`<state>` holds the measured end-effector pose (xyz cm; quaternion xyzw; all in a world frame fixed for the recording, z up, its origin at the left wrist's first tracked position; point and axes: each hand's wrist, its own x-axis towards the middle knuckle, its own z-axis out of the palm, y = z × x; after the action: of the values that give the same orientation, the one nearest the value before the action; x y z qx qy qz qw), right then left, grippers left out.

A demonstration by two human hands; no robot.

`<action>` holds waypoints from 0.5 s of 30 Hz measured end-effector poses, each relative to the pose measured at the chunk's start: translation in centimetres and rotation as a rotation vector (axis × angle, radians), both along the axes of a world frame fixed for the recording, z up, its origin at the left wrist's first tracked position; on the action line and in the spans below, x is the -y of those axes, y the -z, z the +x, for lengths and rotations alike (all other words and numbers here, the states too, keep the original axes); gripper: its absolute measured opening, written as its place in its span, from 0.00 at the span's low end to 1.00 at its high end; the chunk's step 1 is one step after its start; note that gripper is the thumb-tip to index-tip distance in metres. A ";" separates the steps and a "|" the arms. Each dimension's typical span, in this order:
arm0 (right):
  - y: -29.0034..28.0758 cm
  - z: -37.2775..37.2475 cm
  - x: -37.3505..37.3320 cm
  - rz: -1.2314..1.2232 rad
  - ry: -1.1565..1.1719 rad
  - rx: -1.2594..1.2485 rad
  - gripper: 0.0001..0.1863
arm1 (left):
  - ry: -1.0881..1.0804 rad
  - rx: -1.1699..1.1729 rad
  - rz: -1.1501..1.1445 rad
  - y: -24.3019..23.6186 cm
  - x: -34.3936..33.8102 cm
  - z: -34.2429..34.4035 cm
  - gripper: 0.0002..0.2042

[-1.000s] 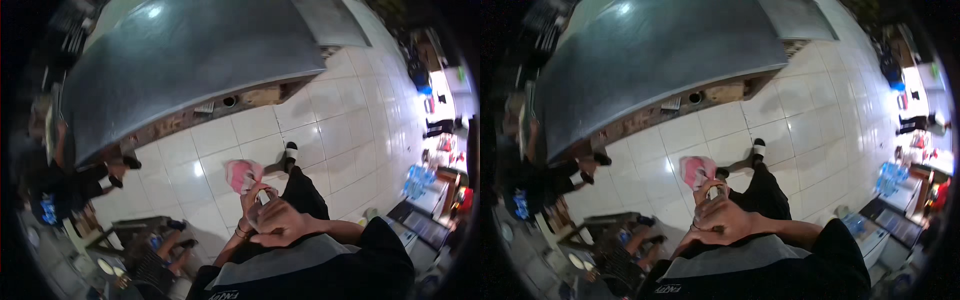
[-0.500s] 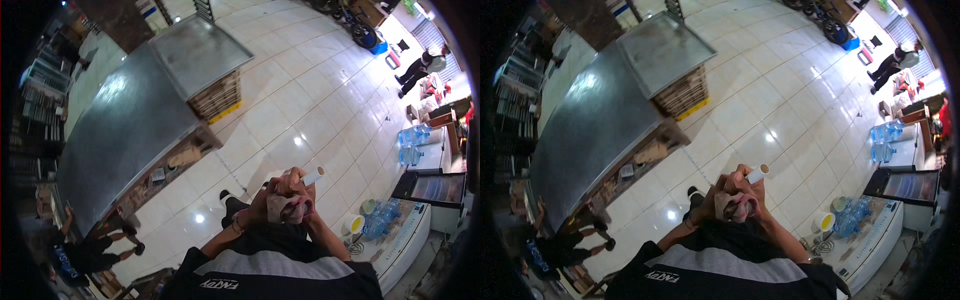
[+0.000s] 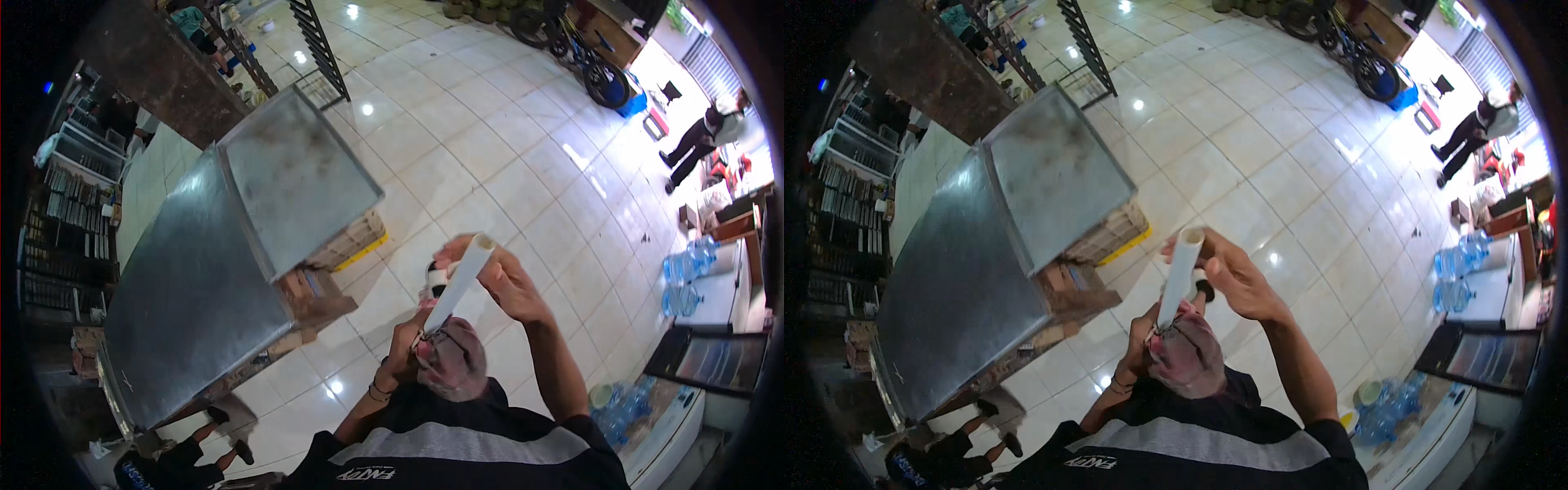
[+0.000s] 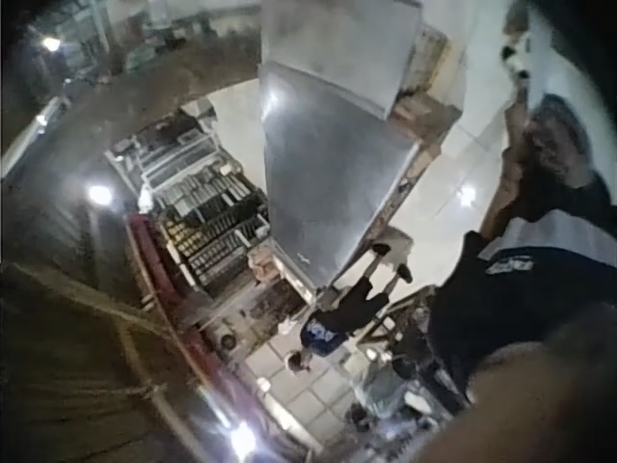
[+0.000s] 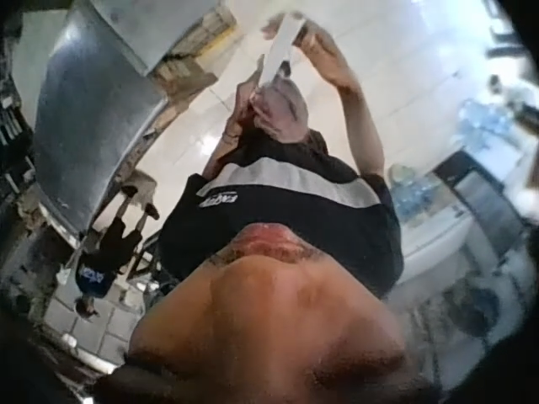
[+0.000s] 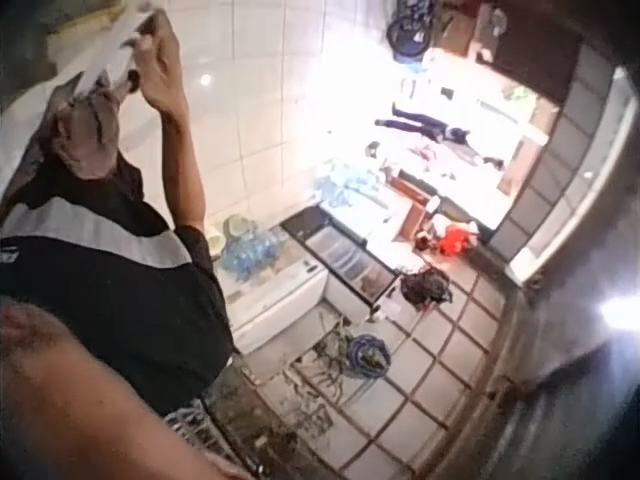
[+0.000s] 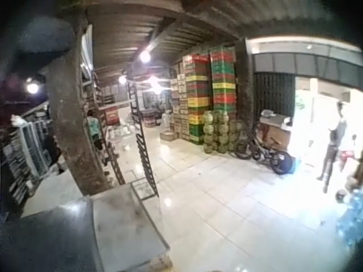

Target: Roll out small balls of dough into oval shapes on a metal table using a rolling pin.

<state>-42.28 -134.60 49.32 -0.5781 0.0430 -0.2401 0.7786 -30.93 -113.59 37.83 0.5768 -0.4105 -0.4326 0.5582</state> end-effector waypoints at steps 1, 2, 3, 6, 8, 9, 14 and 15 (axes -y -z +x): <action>3.3 0.0 3.8 -0.071 0.021 -0.133 0.29 | -0.025 -0.015 -0.078 0.5 2.9 1.6 0.29; 7.3 -1.0 7.1 -0.208 0.097 -0.362 0.27 | -0.009 -0.004 -0.040 0.8 6.0 3.1 0.27; 12.3 -1.8 10.0 -0.436 0.236 -0.520 0.23 | -0.076 -0.040 -0.047 1.0 9.4 4.6 0.26; 28.9 -8.8 15.6 -0.634 0.453 -1.040 0.19 | -0.181 -0.141 -0.108 0.9 20.6 9.5 0.24; 38.2 -17.7 15.9 -0.488 0.371 -1.490 0.13 | -0.135 -0.357 -0.029 0.2 28.8 13.5 0.23; 41.3 -22.7 14.6 -0.795 -0.119 -1.746 0.11 | -0.107 -0.255 -0.090 -0.5 32.8 15.6 0.24; 44.4 -34.9 10.6 0.572 0.516 -1.549 0.12 | 0.036 0.102 -0.032 -2.2 51.3 25.4 0.24; 43.2 -34.9 10.9 0.722 0.612 -1.411 0.12 | 0.057 0.144 0.021 -1.6 54.7 27.1 0.25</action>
<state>-77.16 -145.51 6.11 -0.2715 0.7471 0.0052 0.6068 -3.86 -168.27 39.46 0.6002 -0.4612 -0.4101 0.5087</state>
